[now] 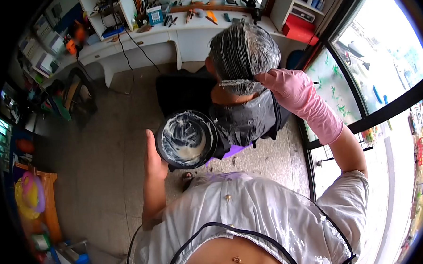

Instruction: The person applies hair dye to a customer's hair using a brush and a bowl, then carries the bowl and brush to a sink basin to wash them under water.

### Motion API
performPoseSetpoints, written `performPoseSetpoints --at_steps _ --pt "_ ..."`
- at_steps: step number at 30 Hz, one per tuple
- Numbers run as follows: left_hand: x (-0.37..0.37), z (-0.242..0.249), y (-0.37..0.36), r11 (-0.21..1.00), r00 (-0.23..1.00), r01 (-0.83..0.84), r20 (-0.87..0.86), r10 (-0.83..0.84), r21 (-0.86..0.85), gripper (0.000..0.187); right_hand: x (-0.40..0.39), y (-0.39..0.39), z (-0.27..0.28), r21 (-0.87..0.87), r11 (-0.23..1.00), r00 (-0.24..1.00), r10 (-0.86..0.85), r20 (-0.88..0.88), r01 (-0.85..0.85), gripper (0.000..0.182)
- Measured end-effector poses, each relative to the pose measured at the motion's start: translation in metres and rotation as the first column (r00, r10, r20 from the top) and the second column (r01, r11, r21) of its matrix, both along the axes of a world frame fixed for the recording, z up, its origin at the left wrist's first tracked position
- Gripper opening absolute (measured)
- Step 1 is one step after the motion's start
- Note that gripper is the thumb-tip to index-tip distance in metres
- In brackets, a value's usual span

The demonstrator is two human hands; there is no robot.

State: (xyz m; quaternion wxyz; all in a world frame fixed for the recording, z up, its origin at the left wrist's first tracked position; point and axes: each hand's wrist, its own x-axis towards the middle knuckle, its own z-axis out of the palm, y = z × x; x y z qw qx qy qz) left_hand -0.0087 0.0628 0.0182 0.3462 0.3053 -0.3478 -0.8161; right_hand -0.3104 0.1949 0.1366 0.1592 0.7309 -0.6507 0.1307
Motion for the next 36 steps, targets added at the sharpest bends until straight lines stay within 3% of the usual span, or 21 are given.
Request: performPoseSetpoints --at_steps 3,10,12,14,15,16,18,21,22,24,25,26,28,30,36 --pt "0.000 0.005 -0.002 0.999 0.999 0.007 0.034 -0.006 -0.032 0.064 -0.001 0.004 -0.020 -0.014 1.000 0.947 -0.018 -0.320 0.014 0.040" --pt "0.004 0.005 -0.006 0.997 0.997 0.055 0.062 -0.052 -0.051 0.063 -0.013 0.014 -0.057 -0.034 0.999 0.860 -0.039 -0.509 0.026 0.036" --pt "0.006 0.002 -0.006 0.997 0.996 0.070 0.059 -0.067 -0.044 0.063 -0.015 0.020 -0.057 0.001 1.000 0.893 0.003 -0.450 -0.003 0.037" --pt "0.006 -0.001 -0.004 0.997 0.997 0.055 0.058 -0.052 -0.051 0.063 -0.017 0.024 -0.047 0.070 0.998 0.965 0.027 -0.261 -0.009 0.032" --pt "0.005 -0.001 -0.003 0.997 0.997 0.055 0.057 -0.052 -0.054 0.063 -0.014 0.025 -0.035 -0.003 0.996 0.971 -0.091 -0.221 0.093 0.036" --pt "0.005 0.000 -0.002 0.996 0.996 0.061 0.068 -0.057 -0.062 0.062 -0.012 0.022 -0.021 -0.124 0.986 0.993 -0.116 -0.033 0.111 0.036" --pt "0.007 0.003 -0.007 0.994 0.993 0.080 0.093 -0.073 -0.076 0.062 -0.018 0.000 -0.009 -0.342 0.937 0.977 0.002 0.215 0.073 0.032" --pt "0.007 0.000 -0.012 0.994 0.993 0.089 0.079 -0.084 -0.063 0.062 -0.029 -0.030 -0.010 -0.448 0.887 0.955 0.030 0.293 0.109 0.028" --pt "0.007 0.001 -0.011 0.994 0.994 0.090 0.068 -0.086 -0.058 0.062 -0.030 -0.031 -0.013 -0.452 0.885 0.955 0.030 0.294 0.111 0.028" --pt "0.005 0.004 -0.010 0.995 0.995 0.089 0.056 -0.086 -0.053 0.062 -0.034 -0.032 -0.017 -0.293 0.955 0.856 0.117 0.503 0.042 0.025" --pt "0.006 0.005 -0.008 0.993 0.994 0.094 0.057 -0.090 -0.072 0.063 -0.031 -0.024 -0.016 -0.212 0.976 0.905 0.039 0.423 0.058 0.032" --pt "0.005 0.006 -0.007 0.991 0.994 0.097 0.060 -0.091 -0.090 0.063 -0.029 -0.019 -0.018 -0.212 0.976 0.906 0.042 0.422 0.053 0.032" --pt "0.005 0.004 -0.008 0.993 0.994 0.091 0.063 -0.087 -0.078 0.063 -0.028 -0.011 -0.029 -0.197 0.979 0.964 0.097 0.249 -0.047 0.039" --pt "0.004 0.004 -0.008 0.994 0.994 0.090 0.066 -0.086 -0.068 0.063 -0.027 -0.001 -0.042 -0.122 0.992 0.996 0.047 0.080 -0.037 0.048" --pt "0.006 0.001 -0.010 0.990 0.990 0.121 0.078 -0.116 -0.069 0.065 -0.015 0.015 -0.068 -0.071 0.997 0.985 -0.042 -0.169 0.030 0.039"
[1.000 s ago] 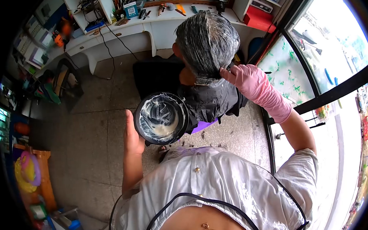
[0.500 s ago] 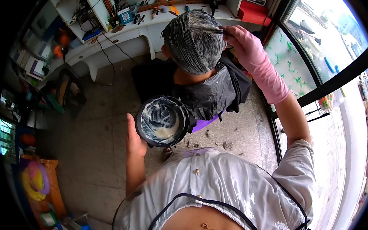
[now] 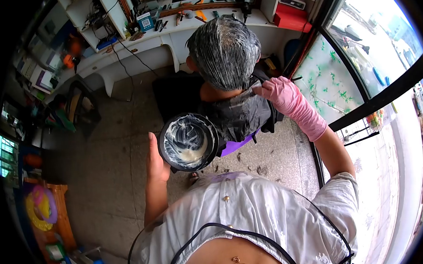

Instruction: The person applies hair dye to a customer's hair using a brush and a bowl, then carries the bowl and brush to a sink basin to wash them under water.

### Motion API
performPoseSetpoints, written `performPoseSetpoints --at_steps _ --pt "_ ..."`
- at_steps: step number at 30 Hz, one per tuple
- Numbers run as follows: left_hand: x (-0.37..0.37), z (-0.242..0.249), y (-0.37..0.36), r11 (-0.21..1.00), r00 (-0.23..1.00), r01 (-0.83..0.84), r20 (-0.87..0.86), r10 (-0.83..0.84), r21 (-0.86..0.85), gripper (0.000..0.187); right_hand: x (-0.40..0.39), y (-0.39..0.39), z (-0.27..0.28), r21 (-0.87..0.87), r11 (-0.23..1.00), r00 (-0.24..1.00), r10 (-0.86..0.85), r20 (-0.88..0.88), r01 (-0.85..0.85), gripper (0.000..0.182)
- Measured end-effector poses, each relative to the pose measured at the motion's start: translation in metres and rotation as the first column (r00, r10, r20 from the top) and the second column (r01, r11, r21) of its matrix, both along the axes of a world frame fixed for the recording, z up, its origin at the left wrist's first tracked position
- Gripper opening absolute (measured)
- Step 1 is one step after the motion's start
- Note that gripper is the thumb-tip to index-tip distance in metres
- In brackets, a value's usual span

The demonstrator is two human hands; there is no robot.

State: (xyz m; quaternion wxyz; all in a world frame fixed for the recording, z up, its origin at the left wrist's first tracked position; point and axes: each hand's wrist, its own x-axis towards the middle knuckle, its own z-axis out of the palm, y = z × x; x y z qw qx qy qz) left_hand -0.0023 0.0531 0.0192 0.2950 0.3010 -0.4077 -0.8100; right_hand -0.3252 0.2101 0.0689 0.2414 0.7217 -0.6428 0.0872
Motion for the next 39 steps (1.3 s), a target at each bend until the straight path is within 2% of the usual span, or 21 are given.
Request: performPoseSetpoints --at_steps 2,3,4,5,7,8,10,11,13,14,16,18,21,22,24,25,28,30,34,36,39 --pt "0.000 0.000 0.000 1.000 1.000 0.007 -0.009 -0.007 0.017 0.065 0.001 0.008 0.002 0.209 0.978 1.000 -0.008 -0.001 0.008 0.038" --pt "0.000 0.002 -0.004 1.000 1.000 0.013 -0.007 -0.013 0.006 0.065 -0.002 0.003 0.004 0.041 0.998 0.997 0.041 0.071 -0.044 0.037" --pt "-0.001 0.000 -0.004 1.000 1.000 0.009 -0.006 -0.009 0.002 0.066 -0.005 0.005 0.010 -0.048 0.998 0.994 -0.043 0.096 0.048 0.036" --pt "-0.001 -0.001 -0.005 1.000 1.000 0.008 -0.001 -0.008 0.002 0.066 -0.010 -0.001 0.017 -0.206 0.978 0.954 0.064 0.292 -0.002 0.035" --pt "0.000 -0.002 -0.008 0.999 0.999 0.027 0.020 -0.026 -0.023 0.066 -0.010 -0.016 0.032 -0.429 0.902 0.744 0.246 0.621 0.060 0.029" --pt "-0.001 -0.002 -0.009 0.999 0.999 0.035 0.033 -0.034 -0.041 0.065 -0.016 -0.024 0.036 -0.402 0.908 0.734 0.194 0.651 0.116 0.025" --pt "-0.001 0.001 -0.008 0.998 0.999 0.053 0.012 -0.053 -0.038 0.065 -0.023 -0.049 0.030 -0.593 0.805 0.639 0.444 0.628 0.023 0.022" --pt "-0.001 0.004 -0.006 0.998 0.999 0.053 0.015 -0.052 -0.041 0.065 -0.029 -0.056 0.019 -0.596 0.803 0.639 0.446 0.627 0.024 0.022" --pt "-0.002 0.004 -0.007 0.998 0.999 0.051 0.017 -0.050 -0.047 0.065 -0.033 -0.067 0.003 -0.528 0.849 0.155 0.524 0.837 -0.018 0.020" --pt "-0.001 0.002 -0.007 0.997 0.998 0.060 -0.006 -0.060 -0.045 0.064 -0.037 -0.065 -0.003 -0.530 0.848 0.154 0.527 0.836 -0.019 0.020" --pt "-0.001 -0.001 -0.008 0.997 0.998 0.062 -0.027 -0.063 -0.040 0.064 -0.033 -0.050 -0.006 -0.419 0.906 0.365 0.409 0.836 -0.058 0.021" --pt "0.000 -0.004 -0.009 0.998 0.998 0.057 -0.015 -0.058 -0.012 0.065 -0.034 -0.046 -0.031 -0.533 0.836 0.306 0.545 0.781 -0.127 0.023" --pt "0.001 -0.003 -0.010 0.998 0.998 0.056 0.032 -0.055 -0.013 0.066 -0.029 -0.029 -0.038 -0.389 0.915 0.657 0.361 0.662 -0.110 0.033" --pt "0.000 -0.002 -0.009 0.999 0.998 0.049 0.029 -0.049 -0.009 0.066 -0.024 -0.023 -0.033 -0.385 0.915 0.656 0.363 0.662 -0.118 0.033" --pt "-0.002 0.001 -0.006 0.999 1.000 0.006 0.010 -0.007 0.039 0.065 -0.015 -0.012 -0.019 -0.103 0.990 0.889 0.134 0.438 -0.098 0.037" --pt "-0.001 -0.001 -0.007 0.999 1.000 0.012 0.017 -0.013 0.041 0.065 -0.007 -0.008 -0.012 -0.119 0.990 0.920 0.115 0.375 -0.075 0.041" --pt "0.000 -0.005 -0.006 0.997 0.999 0.033 -0.004 -0.032 0.069 0.065 0.001 0.001 0.008 0.055 0.994 0.979 0.086 0.183 -0.098 0.042" --pt "0.000 -0.009 -0.005 0.997 0.999 0.019 -0.029 -0.017 0.070 0.064 0.004 -0.002 0.030 0.053 0.995 0.986 0.077 0.151 -0.085 0.043" --pt "0.000 -0.005 -0.006 0.999 1.000 -0.022 0.010 0.022 0.038 0.065 0.001 -0.036 0.091 -0.168 0.964 0.953 0.236 0.188 -0.206 0.039" --pt "0.000 -0.005 -0.005 0.998 0.999 -0.015 -0.037 0.017 0.065 0.065 -0.001 -0.062 0.117 -0.094 0.976 0.975 0.203 0.087 -0.195 0.036" --pt "0.003 -0.013 -0.004 0.998 0.999 -0.002 -0.033 0.004 0.070 0.067 0.002 -0.111 0.139 -0.032 0.919 0.919 0.392 -0.034 -0.393 0.026"
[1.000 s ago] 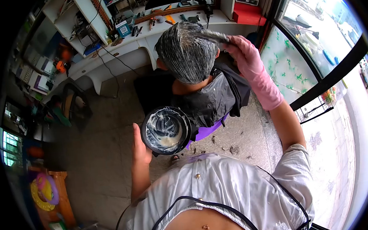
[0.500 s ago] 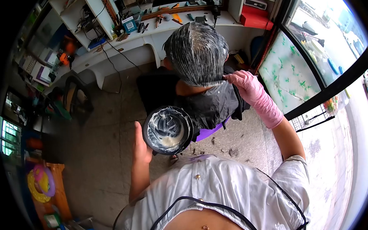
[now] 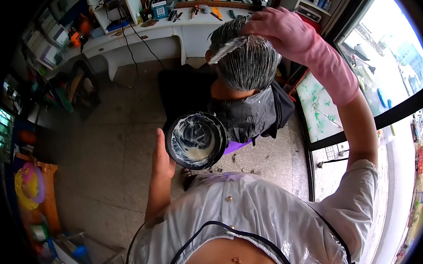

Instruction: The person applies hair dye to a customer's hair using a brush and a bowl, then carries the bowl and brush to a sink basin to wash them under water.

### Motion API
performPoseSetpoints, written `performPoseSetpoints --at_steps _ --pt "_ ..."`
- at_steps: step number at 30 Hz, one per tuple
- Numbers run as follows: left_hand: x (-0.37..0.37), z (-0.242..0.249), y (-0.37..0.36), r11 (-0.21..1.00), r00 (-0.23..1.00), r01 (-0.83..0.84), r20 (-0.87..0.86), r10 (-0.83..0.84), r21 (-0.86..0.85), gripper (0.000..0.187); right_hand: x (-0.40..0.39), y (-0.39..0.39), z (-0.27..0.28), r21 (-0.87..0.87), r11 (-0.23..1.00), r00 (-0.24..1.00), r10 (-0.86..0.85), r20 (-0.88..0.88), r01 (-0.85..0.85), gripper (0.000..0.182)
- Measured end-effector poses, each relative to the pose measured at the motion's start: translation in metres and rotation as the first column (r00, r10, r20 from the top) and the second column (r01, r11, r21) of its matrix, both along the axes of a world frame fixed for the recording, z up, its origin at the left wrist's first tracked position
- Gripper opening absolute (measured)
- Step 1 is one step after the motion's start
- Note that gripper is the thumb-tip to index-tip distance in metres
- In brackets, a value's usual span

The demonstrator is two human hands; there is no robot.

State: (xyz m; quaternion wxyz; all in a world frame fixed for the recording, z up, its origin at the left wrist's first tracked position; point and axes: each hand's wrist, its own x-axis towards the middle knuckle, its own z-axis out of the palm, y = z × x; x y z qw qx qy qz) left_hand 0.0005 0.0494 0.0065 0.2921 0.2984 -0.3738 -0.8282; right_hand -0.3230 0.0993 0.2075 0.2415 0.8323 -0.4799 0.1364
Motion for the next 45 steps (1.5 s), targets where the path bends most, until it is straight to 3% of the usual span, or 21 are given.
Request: performPoseSetpoints --at_steps 1,3,5,6,7,9,10,12,16,18,19,25,29,34,39,41,45 --pt "0.001 0.000 0.000 1.000 1.000 0.000 -0.001 0.000 0.005 0.067 0.000 -0.017 0.002 0.041 0.998 0.999 0.049 -0.012 -0.049 0.023" --pt "-0.001 -0.002 0.005 0.997 0.997 -0.073 0.012 0.073 0.017 0.067 -0.007 -0.056 -0.003 0.316 0.946 0.996 0.046 0.083 -0.070 0.021" --pt "-0.001 -0.005 0.004 0.995 0.995 -0.093 -0.015 0.094 0.038 0.066 -0.016 -0.070 -0.004 0.413 0.909 0.998 -0.061 -0.021 0.064 0.022" --pt "-0.001 -0.005 0.005 0.994 0.994 -0.106 0.013 0.106 0.031 0.066 -0.018 -0.071 0.001 0.380 0.924 0.997 0.066 -0.047 -0.044 0.016" --pt "0.000 -0.003 0.005 0.992 0.992 -0.121 0.042 0.120 0.023 0.066 -0.017 -0.075 0.007 0.431 0.901 0.990 0.096 -0.104 -0.042 0.018" --pt "0.000 -0.004 0.004 0.993 0.993 -0.115 0.035 0.115 0.010 0.066 -0.010 -0.039 0.023 0.571 0.709 0.897 -0.423 -0.127 0.414 0.020" --pt "0.000 -0.004 0.003 0.994 0.994 -0.106 0.022 0.106 -0.003 0.066 -0.018 -0.028 0.021 0.571 0.709 0.898 -0.420 -0.130 0.414 0.020" --pt "0.000 -0.002 0.002 0.996 0.995 -0.092 0.026 0.091 0.017 0.066 -0.040 -0.003 0.014 0.391 0.881 0.964 -0.245 -0.101 0.265 0.019" --pt "-0.001 0.008 0.001 1.000 1.000 -0.016 0.020 0.016 -0.001 0.067 -0.046 0.036 0.005 0.505 0.798 0.939 -0.332 -0.087 0.329 0.019" --pt "-0.001 0.006 -0.004 1.000 0.999 0.030 0.013 -0.030 -0.007 0.067 -0.051 0.049 -0.005 0.501 0.857 0.974 -0.200 0.107 0.121 0.024" --pt "-0.001 0.006 -0.006 1.000 0.999 0.031 0.012 -0.031 -0.007 0.067 -0.050 0.053 -0.009 0.438 0.898 0.991 -0.093 0.095 0.042 0.030" --pt "-0.003 0.005 -0.006 0.999 0.999 0.029 -0.045 -0.028 0.028 0.061 -0.011 0.087 -0.016 0.224 0.952 0.976 -0.184 -0.117 0.207 0.042" --pt "-0.003 0.012 -0.004 0.997 0.996 0.061 -0.066 -0.059 0.036 0.061 -0.017 0.094 -0.019 0.333 0.884 0.945 -0.301 -0.128 0.327 0.049" --pt "-0.002 -0.003 -0.001 0.996 0.997 -0.081 0.021 0.080 0.033 0.064 -0.027 0.087 -0.019 0.310 0.904 0.920 -0.178 -0.350 0.294 0.040" --pt "-0.003 -0.002 0.005 0.995 0.995 -0.103 0.011 0.103 0.012 0.064 -0.005 0.061 0.005 0.319 0.917 0.901 -0.086 -0.426 0.238 0.032" --pt "-0.003 0.001 0.006 0.995 0.995 -0.103 0.006 0.103 0.000 0.064 0.006 0.034 0.008 0.186 0.975 0.896 -0.029 -0.444 0.123 0.026" --pt "-0.004 0.000 0.004 0.994 0.994 -0.099 -0.043 0.101 0.044 0.063 0.039 -0.017 -0.005 0.170 0.985 0.815 0.070 -0.575 0.036 0.019"
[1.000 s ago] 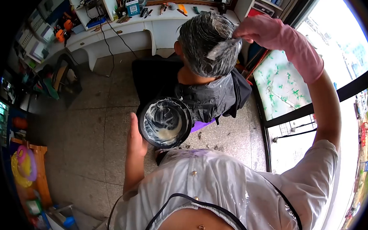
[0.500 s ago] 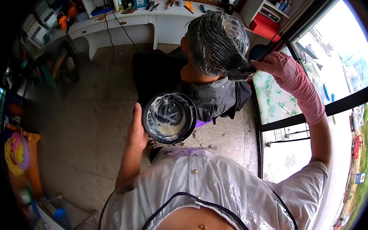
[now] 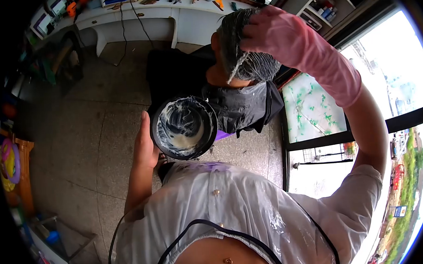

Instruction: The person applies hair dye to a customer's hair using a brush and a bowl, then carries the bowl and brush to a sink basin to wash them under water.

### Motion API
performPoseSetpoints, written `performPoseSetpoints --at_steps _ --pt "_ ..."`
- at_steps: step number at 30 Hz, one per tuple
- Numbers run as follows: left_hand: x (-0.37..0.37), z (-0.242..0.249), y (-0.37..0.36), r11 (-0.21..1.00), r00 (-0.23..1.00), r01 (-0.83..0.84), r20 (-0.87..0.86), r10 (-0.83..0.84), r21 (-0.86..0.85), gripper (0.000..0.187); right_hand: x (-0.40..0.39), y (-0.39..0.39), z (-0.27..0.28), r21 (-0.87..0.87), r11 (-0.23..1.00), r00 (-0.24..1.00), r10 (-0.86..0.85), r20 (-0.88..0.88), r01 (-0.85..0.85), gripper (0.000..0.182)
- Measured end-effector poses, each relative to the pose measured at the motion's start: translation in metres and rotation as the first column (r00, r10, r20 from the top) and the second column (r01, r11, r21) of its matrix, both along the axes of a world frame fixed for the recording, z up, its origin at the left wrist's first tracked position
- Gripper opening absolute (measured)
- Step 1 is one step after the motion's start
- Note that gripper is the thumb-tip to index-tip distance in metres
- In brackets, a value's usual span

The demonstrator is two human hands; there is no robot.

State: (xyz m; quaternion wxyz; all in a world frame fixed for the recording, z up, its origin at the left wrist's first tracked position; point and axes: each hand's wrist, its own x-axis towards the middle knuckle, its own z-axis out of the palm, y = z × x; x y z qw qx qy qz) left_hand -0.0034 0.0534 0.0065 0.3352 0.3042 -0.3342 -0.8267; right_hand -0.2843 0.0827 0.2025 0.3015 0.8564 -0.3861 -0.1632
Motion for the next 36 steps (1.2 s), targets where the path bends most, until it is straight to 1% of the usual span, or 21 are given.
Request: performPoseSetpoints --at_steps 1,2,4,5,6,7,8,9,12,15,18,19,20,22,24,25,27,29,32,34,36 --pt "0.000 0.001 0.000 1.000 1.000 0.004 -0.001 -0.004 0.000 0.063 0.003 -0.006 -0.001 -0.003 0.999 0.997 0.042 -0.058 -0.042 0.018" --pt "0.000 0.001 0.000 1.000 1.000 0.013 -0.012 -0.013 -0.001 0.063 -0.003 -0.007 -0.004 -0.002 0.999 0.998 0.039 -0.058 -0.039 0.018" --pt "0.000 0.002 0.001 1.000 1.000 0.020 -0.023 -0.020 0.001 0.064 -0.018 -0.002 -0.009 0.021 0.996 0.996 -0.081 -0.042 0.082 0.019" --pt "0.000 0.001 0.000 0.999 0.999 0.035 -0.036 -0.035 -0.005 0.064 -0.025 0.005 -0.008 0.020 0.989 0.986 -0.146 -0.082 0.148 0.018" --pt "0.001 0.002 0.000 0.999 0.998 0.049 -0.048 -0.049 -0.012 0.064 -0.033 0.013 -0.006 0.023 0.989 0.986 -0.143 -0.083 0.145 0.018" --pt "0.002 0.002 0.001 0.999 0.998 0.047 -0.049 -0.047 -0.008 0.064 -0.039 0.023 -0.005 0.016 0.979 0.971 -0.199 -0.132 0.203 0.018" --pt "0.002 0.003 0.001 0.999 0.999 0.038 -0.009 -0.038 -0.014 0.064 -0.044 0.033 -0.004 0.005 0.965 0.950 -0.256 -0.181 0.261 0.018" --pt "0.003 0.005 0.000 0.999 0.999 0.030 0.030 -0.029 -0.022 0.063 -0.046 0.043 -0.006 0.004 0.965 0.949 -0.255 -0.183 0.260 0.018" --pt "0.002 0.002 -0.004 0.999 0.999 0.044 0.004 -0.044 -0.007 0.063 -0.043 0.071 -0.014 -0.003 0.951 0.936 -0.304 -0.175 0.309 0.021" --pt "0.003 0.004 -0.004 0.999 0.999 0.032 0.044 -0.031 -0.021 0.063 -0.039 0.083 -0.019 0.001 0.972 0.971 -0.235 -0.048 0.235 0.023" --pt "0.002 0.005 -0.003 0.999 0.999 0.046 0.022 -0.046 -0.022 0.063 -0.032 0.077 -0.013 0.027 0.989 0.989 -0.145 -0.009 0.145 0.019" --pt "0.002 0.003 -0.003 0.999 0.999 0.043 0.022 -0.042 -0.021 0.063 -0.035 0.068 -0.009 0.099 0.978 0.982 -0.187 0.035 0.183 0.019" --pt "0.003 -0.001 -0.003 0.999 0.999 0.044 0.012 -0.044 -0.011 0.063 -0.031 0.056 -0.001 0.101 0.979 0.982 -0.183 0.034 0.179 0.019" --pt "0.005 -0.009 -0.004 0.999 0.999 0.042 0.003 -0.042 -0.001 0.062 -0.015 0.025 0.013 0.006 0.994 0.994 -0.112 0.008 0.112 0.023" --pt "0.006 -0.016 -0.005 0.997 0.997 0.070 -0.041 -0.070 0.015 0.064 -0.012 -0.007 0.014 -0.028 0.998 0.991 0.063 0.121 -0.060 0.028" --pt "0.005 -0.015 -0.003 0.998 0.997 0.066 -0.040 -0.065 0.016 0.064 -0.013 -0.024 0.010 0.008 0.996 0.987 0.090 0.131 -0.091 0.025" --pt "0.005 -0.011 0.003 0.999 0.999 -0.035 0.017 0.035 0.009 0.064 -0.025 -0.050 -0.005 0.050 0.990 0.982 0.123 0.144 -0.131 0.023" --pt "0.003 -0.009 0.007 0.997 0.997 -0.074 0.012 0.074 0.009 0.062 -0.035 -0.065 -0.019 0.167 0.978 0.976 -0.153 0.153 0.127 0.017" --pt "-0.001 -0.007 0.007 0.995 0.995 -0.099 0.011 0.099 -0.002 0.061 -0.043 -0.058 -0.009 0.146 0.982 0.980 -0.137 0.142 0.116 0.015" --pt "0.000 -0.004 0.005 0.996 0.996 -0.085 0.017 0.085 -0.008 0.061 -0.049 -0.044 0.004 0.169 0.973 0.972 -0.181 0.148 0.155 0.016" --pt "0.001 -0.006 0.001 0.999 0.999 -0.016 -0.032 0.015 -0.027 0.062 -0.046 -0.021 0.012 0.138 0.957 0.950 -0.276 0.149 0.256 0.020"
